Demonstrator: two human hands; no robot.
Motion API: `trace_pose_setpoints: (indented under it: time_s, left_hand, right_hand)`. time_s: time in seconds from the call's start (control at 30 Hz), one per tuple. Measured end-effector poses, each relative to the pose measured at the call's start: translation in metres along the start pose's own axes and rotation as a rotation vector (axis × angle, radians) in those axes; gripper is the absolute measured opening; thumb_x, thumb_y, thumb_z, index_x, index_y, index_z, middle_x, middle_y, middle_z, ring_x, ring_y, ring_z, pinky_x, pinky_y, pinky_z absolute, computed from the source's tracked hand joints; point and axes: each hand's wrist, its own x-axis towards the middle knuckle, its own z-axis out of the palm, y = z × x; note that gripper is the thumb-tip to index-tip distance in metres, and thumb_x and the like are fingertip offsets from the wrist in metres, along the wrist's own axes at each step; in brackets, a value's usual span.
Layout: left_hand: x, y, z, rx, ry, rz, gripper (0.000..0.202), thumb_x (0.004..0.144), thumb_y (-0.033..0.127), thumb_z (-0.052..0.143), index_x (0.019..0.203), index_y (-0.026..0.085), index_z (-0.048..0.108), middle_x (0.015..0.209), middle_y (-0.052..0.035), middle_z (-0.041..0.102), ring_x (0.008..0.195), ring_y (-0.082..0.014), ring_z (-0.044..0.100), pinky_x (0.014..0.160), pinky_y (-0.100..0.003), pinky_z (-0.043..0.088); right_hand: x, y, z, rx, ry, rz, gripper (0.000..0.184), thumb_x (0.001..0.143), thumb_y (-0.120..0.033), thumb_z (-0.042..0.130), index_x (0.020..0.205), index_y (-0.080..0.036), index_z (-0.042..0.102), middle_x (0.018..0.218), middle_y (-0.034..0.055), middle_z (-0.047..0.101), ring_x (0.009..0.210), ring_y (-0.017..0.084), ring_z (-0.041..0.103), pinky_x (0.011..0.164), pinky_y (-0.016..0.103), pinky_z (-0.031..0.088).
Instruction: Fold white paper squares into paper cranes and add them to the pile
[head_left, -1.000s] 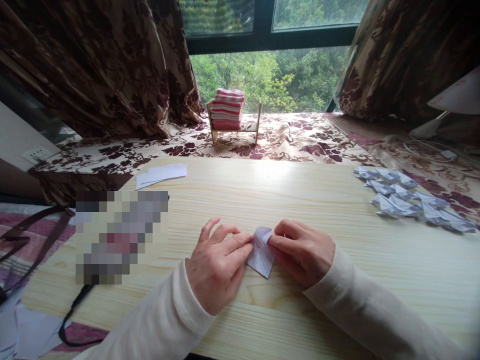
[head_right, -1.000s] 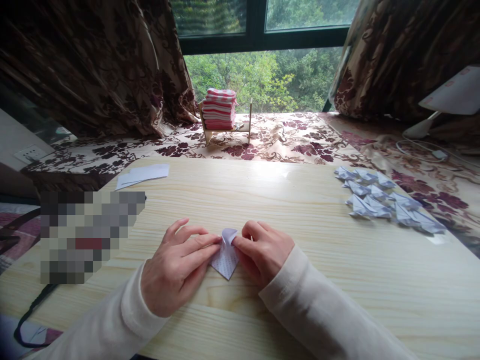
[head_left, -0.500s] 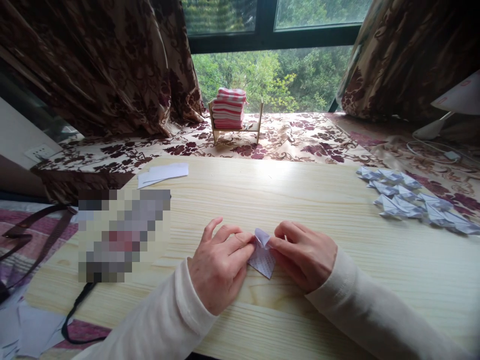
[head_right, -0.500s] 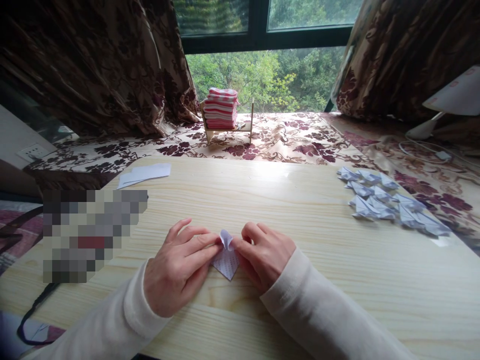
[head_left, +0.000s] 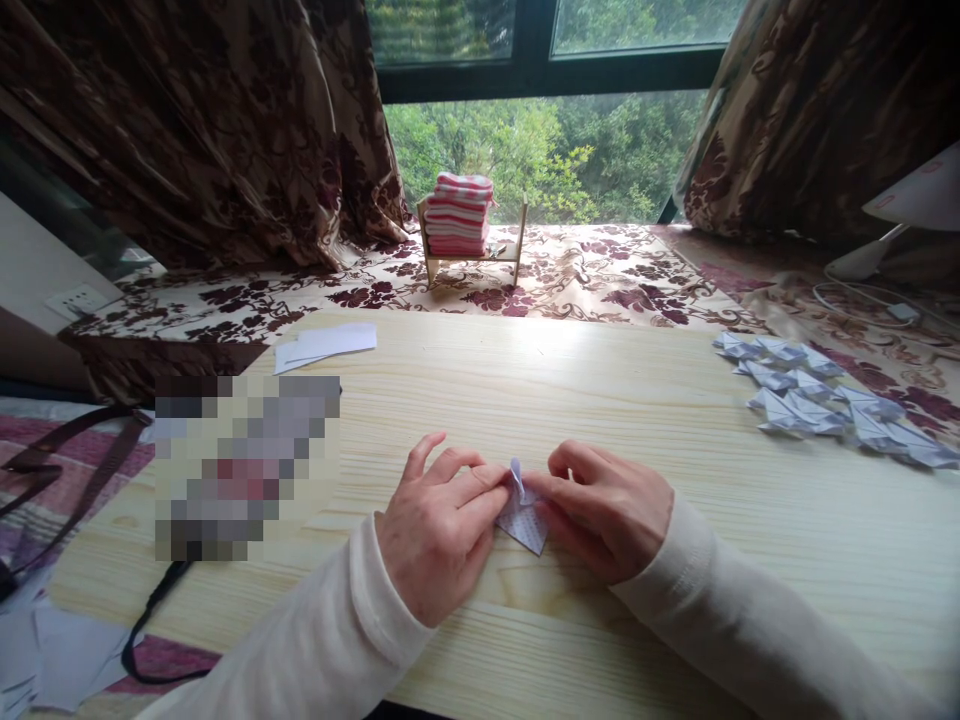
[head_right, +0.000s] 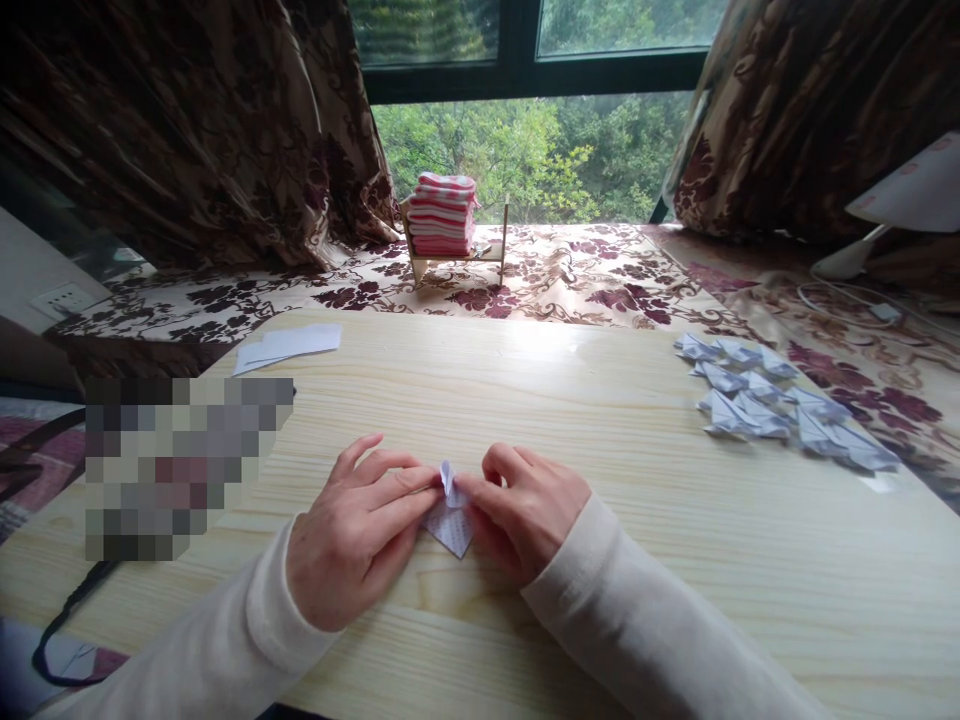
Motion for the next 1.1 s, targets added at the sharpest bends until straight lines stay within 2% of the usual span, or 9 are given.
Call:
trace_pose_setpoints:
  time_s: [0.37, 0.57, 0.77, 0.93, 1.0, 1.1]
  left_hand:
    - [-0.004, 0.009, 0.001, 0.061, 0.061, 0.015, 0.022, 0.083, 0.011, 0.045, 0.093, 0.018, 0.064, 0.099, -0.0007, 0.069, 0.095, -0.0186, 0.055, 0.104, -0.047, 0.022]
    - [-0.007, 0.013, -0.006, -0.042, 0.045, -0.074, 0.021, 0.082, 0.011, 0.048, 0.093, 0.019, 0.064, 0.103, -0.0008, 0.068, 0.094, -0.0191, 0.055, 0.102, -0.046, 0.024]
    - [0.008, 0.0, -0.009, -0.128, 0.052, -0.174, 0.022, 0.082, 0.012, 0.047, 0.092, 0.019, 0.065, 0.086, -0.0016, 0.069, 0.089, -0.018, 0.055, 0.094, -0.042, 0.033]
    - [0.013, 0.0, -0.007, -0.015, -0.053, -0.143, 0.024, 0.081, 0.014, 0.045, 0.092, 0.02, 0.066, 0.09, -0.0047, 0.064, 0.092, -0.0209, 0.053, 0.094, -0.047, 0.033]
    - [0.01, 0.004, -0.013, 0.025, -0.073, -0.139, 0.025, 0.08, 0.014, 0.045, 0.093, 0.021, 0.065, 0.093, -0.0049, 0.063, 0.094, -0.0212, 0.053, 0.096, -0.049, 0.031]
    - [0.001, -0.003, -0.036, 0.148, -0.001, -0.2, 0.024, 0.082, 0.016, 0.045, 0.095, 0.02, 0.065, 0.099, -0.006, 0.062, 0.097, -0.0218, 0.054, 0.097, -0.048, 0.031]
  right_hand:
    - [-0.002, 0.001, 0.004, 0.009, 0.038, 0.003, 0.024, 0.084, -0.025, 0.044, 0.098, -0.021, 0.063, 0.077, 0.0037, 0.052, 0.061, 0.012, 0.047, 0.056, 0.024, 0.037]
    - [-0.001, -0.001, 0.001, 0.019, 0.008, 0.015, 0.025, 0.085, -0.023, 0.043, 0.099, -0.021, 0.063, 0.078, 0.004, 0.052, 0.062, 0.013, 0.048, 0.056, 0.024, 0.038]
    - [-0.002, -0.002, 0.0, 0.0, -0.003, 0.018, 0.026, 0.084, -0.021, 0.044, 0.101, -0.021, 0.063, 0.079, 0.0042, 0.053, 0.062, 0.012, 0.048, 0.056, 0.023, 0.038]
    - [-0.002, -0.002, 0.0, -0.005, -0.006, 0.013, 0.027, 0.085, -0.021, 0.043, 0.102, -0.021, 0.063, 0.079, 0.0048, 0.053, 0.063, 0.013, 0.05, 0.056, 0.023, 0.04]
    - [-0.002, -0.002, 0.0, -0.005, -0.013, 0.012, 0.026, 0.085, -0.021, 0.042, 0.101, -0.022, 0.063, 0.079, 0.0048, 0.054, 0.062, 0.013, 0.05, 0.055, 0.023, 0.04]
    - [-0.002, -0.003, 0.0, -0.002, -0.007, 0.008, 0.026, 0.085, -0.022, 0.043, 0.102, -0.022, 0.063, 0.078, 0.0047, 0.054, 0.06, 0.012, 0.05, 0.054, 0.023, 0.039]
